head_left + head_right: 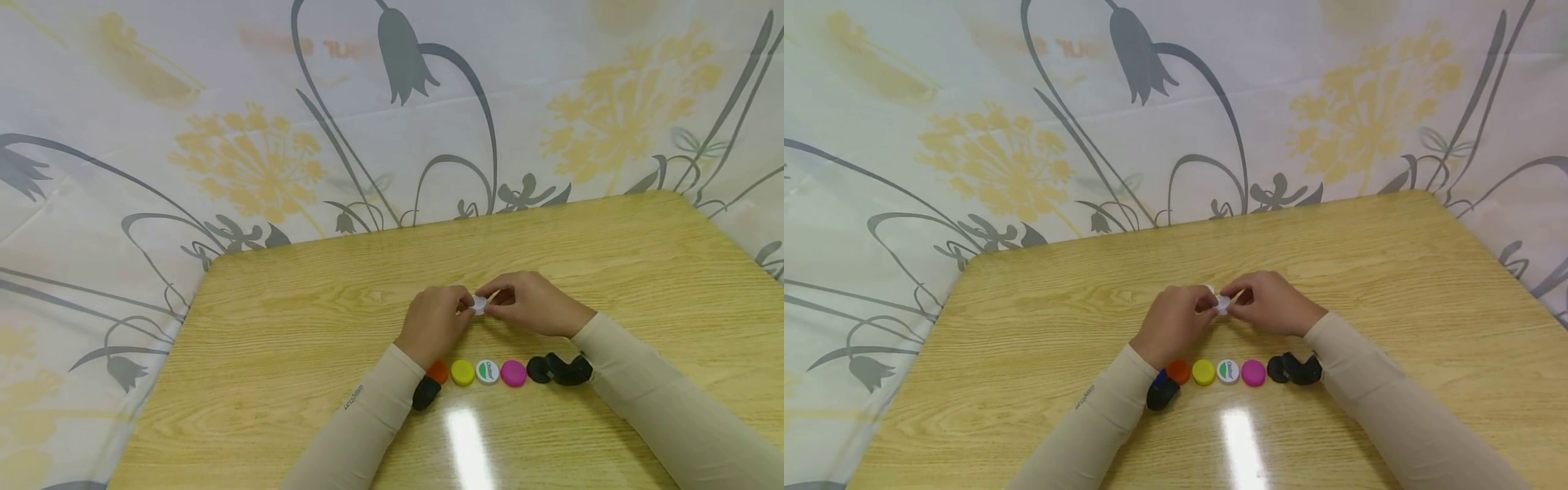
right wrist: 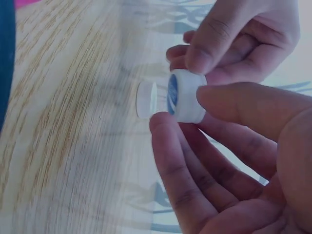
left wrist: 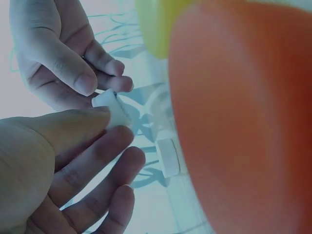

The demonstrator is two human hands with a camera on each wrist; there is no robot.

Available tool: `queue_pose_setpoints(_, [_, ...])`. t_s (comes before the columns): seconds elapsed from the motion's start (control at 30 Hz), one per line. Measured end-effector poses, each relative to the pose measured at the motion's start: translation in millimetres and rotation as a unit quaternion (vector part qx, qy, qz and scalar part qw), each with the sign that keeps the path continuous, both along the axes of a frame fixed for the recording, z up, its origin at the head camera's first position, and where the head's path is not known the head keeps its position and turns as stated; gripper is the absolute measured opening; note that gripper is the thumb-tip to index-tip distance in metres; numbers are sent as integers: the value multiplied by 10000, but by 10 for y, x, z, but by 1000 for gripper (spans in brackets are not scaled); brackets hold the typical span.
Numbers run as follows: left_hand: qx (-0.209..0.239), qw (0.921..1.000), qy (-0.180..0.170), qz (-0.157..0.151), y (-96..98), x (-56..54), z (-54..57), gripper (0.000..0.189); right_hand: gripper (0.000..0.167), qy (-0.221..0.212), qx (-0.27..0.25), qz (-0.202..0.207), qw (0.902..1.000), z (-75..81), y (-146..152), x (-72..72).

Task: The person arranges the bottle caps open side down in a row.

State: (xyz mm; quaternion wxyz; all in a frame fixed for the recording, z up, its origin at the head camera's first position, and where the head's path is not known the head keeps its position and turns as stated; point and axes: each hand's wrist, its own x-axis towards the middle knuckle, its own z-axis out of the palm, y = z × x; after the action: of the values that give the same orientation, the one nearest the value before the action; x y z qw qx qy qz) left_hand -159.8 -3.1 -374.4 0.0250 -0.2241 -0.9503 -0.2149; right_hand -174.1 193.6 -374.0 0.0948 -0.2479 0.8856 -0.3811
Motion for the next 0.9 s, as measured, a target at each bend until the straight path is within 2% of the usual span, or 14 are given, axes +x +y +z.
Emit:
queue_pose_setpoints(0.37, [432,9989,65,162,19,4,46,17,25,111,-296,-719,9969,49,-6,-2])
queue_pose_setpoints(0.57, [783,9964,288,152,14,-2,54,23,26,137,-615,-923,9937,72,-6,11])
queue_pose_setpoints(0.7, [1013,9939,419,117,-2,-8,57,25,29,-5,-895,-949,9915,98,0,21])
queue_pose_setpoints(0.9, [1237,9900,678,-33,-26,-19,78,27,34,-464,-1267,-1114,9846,143,13,30])
